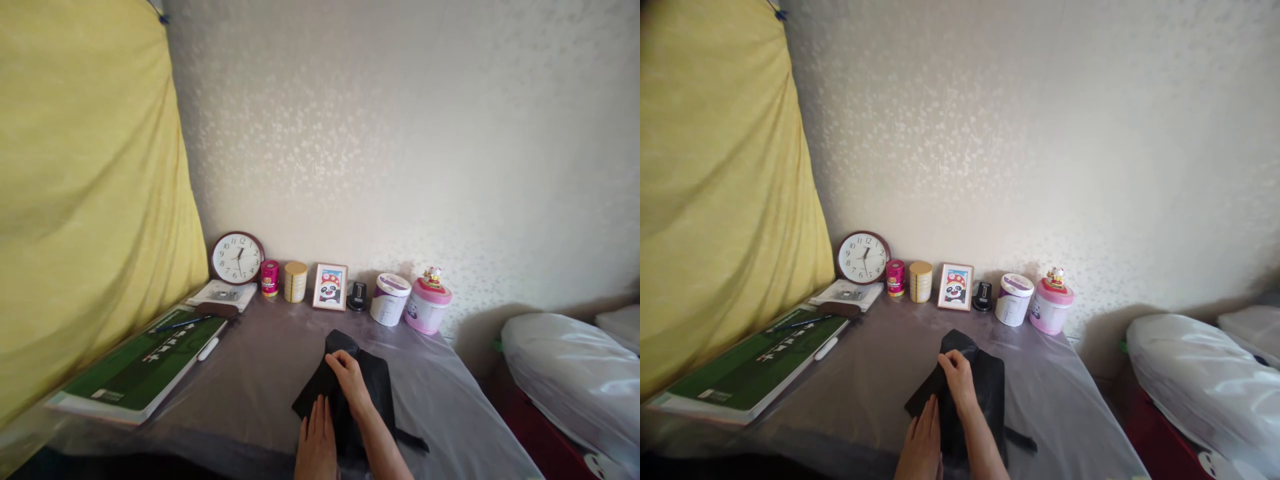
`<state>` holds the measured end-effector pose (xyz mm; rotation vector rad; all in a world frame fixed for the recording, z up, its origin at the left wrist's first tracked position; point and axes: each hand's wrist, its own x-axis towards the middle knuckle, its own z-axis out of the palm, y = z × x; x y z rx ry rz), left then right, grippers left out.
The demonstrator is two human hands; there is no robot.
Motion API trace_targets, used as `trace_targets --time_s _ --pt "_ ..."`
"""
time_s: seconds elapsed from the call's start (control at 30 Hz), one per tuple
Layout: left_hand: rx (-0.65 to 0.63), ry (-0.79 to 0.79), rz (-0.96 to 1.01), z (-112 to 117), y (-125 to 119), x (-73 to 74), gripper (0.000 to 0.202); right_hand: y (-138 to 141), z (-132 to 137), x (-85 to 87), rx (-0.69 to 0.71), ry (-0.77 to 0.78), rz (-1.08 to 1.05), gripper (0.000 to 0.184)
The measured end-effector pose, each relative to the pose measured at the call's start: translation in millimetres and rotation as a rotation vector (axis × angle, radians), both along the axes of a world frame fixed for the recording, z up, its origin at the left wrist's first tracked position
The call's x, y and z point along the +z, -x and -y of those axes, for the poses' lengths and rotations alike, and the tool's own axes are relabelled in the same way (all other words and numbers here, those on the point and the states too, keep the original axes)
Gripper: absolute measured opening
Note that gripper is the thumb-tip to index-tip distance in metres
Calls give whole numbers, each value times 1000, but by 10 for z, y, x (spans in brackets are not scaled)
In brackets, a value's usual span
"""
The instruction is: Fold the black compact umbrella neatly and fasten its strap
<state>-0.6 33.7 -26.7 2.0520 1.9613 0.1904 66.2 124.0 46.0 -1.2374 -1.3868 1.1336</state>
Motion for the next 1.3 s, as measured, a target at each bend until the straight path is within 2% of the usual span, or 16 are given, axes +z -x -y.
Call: trace_targets --time_s 0.1,0.2,0.33,0.47,0.57,0.67,0.77,0.83,0.9,1.1,1.2,1.3 --pt "-3 -8 0 -22 7 -56 78 59 -27 -132 26 123 -137 31" --pt "-7 -45 24 -24 41 -125 79 58 -43 -192 52 174 -185 32" --pt "-20 -127 90 16 119 -246 74 32 -86 -227 103 182 -139 30" --pt "13 -324 103 60 189 -313 63 20 -131 -257 114 148 -29 27" --pt "-135 -444 109 47 216 -225 51 24 -139 -246 128 139 29 24" --pt "-292 -465 99 -5 213 -62 48 45 -141 -225 147 123 75 20" --pt "-290 -373 97 -62 197 31 59 76 -153 -229 172 130 126 17" --pt "-256 -312 91 -88 191 10 67 92 -148 -238 192 119 179 16" --pt "-252 -289 74 -104 189 -63 70 91 -105 -233 218 44 253 16" --pt "-252 -324 28 -115 167 -273 61 -95 240 -146 374 -338 364 29" --pt "-209 -356 18 -109 145 -292 61 -266 324 -166 349 -477 512 30" --pt "-167 -306 32 -97 120 -262 66 -386 258 -221 388 -524 651 33"
